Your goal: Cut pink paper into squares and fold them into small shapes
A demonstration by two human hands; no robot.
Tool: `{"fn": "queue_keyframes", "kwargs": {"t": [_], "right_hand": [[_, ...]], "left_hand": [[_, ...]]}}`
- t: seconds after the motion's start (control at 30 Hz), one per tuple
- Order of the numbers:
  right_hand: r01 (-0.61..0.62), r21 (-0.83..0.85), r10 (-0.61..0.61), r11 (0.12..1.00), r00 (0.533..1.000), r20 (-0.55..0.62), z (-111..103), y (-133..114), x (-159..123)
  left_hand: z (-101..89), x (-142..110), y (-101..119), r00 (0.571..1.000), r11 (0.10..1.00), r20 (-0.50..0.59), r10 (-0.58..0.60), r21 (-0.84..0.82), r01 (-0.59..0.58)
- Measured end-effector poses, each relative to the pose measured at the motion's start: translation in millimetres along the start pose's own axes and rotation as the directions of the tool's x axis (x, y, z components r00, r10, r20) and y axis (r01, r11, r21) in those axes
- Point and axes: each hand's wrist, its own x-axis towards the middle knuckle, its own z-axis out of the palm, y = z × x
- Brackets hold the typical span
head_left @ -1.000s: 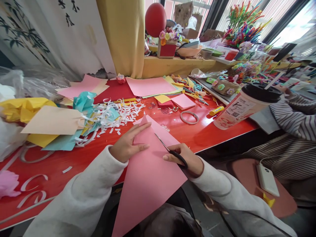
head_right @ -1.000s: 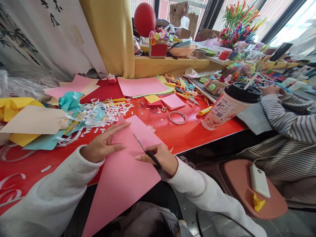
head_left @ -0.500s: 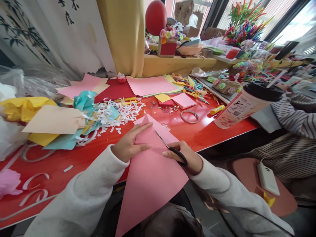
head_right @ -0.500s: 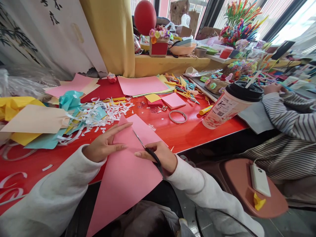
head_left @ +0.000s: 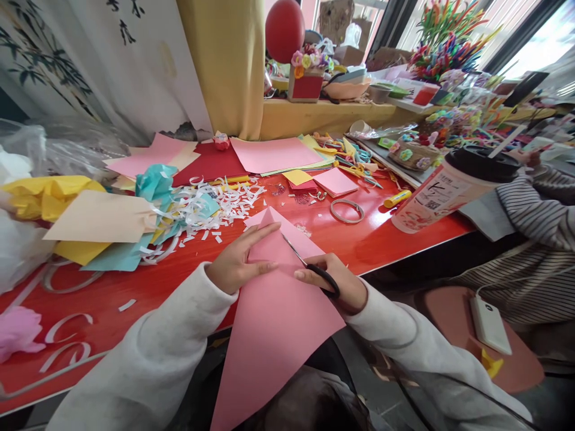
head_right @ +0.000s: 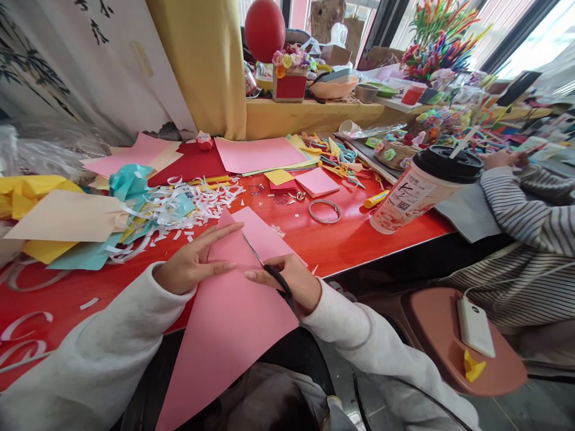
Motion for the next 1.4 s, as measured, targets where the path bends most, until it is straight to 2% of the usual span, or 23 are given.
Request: {"fn": "queue_keyframes", "kwargs": {"t": [0.37, 0.53, 0.73, 0.87, 1.03, 1.23, 1.4], "right_hand": [[0.003, -0.037, -0.002, 0.999, 1.0, 0.002, -1.1, 0.4, 3.0], [0.02, -0.001, -0.02, 1.0, 1.0, 0.013, 1.5, -2.1, 3.7], [0.037, -0.045, -0.037, 0.998, 0.999, 0.004, 0.6, -0.5, 6.7], [0.051, -0.072, -0.052, 0.996, 0.999, -0.012, 0.0, 1.4, 6.8], [0.056, -0.052, -0.057, 0.997, 0.998, -0.022, 2.7, 2.4, 4.5], [0.052, 0.061, -0.052, 0.997, 0.999, -0.004, 5.0, -0.2, 3.1], [0.047, 0.04, -0.047, 0.998, 0.999, -0.008, 5.5, -2.5, 3.4]], "left_hand": [[0.1, -0.1, -0.1, 1.0, 1.0, 0.012, 0.008, -0.013, -0.008], [1.6, -0.4, -3.0, 0.999, 0.998, 0.017, 0.031, -0.057, -0.03], [3.8, 0.0, -0.9, 1.0, 0.994, 0.002, 0.024, -0.109, -0.023], [4.7, -0.2, 3.1, 0.998, 0.971, -0.033, -0.058, -0.234, 0.048], [4.2, -1.1, -1.6, 0.97, 0.943, -0.159, -0.182, -0.309, 0.126], [5.2, -1.1, -0.6, 0.962, 0.906, -0.131, -0.24, -0.387, 0.173], [5.5, -1.5, 3.0, 0.956, 0.898, -0.146, -0.255, -0.403, 0.178]]}}
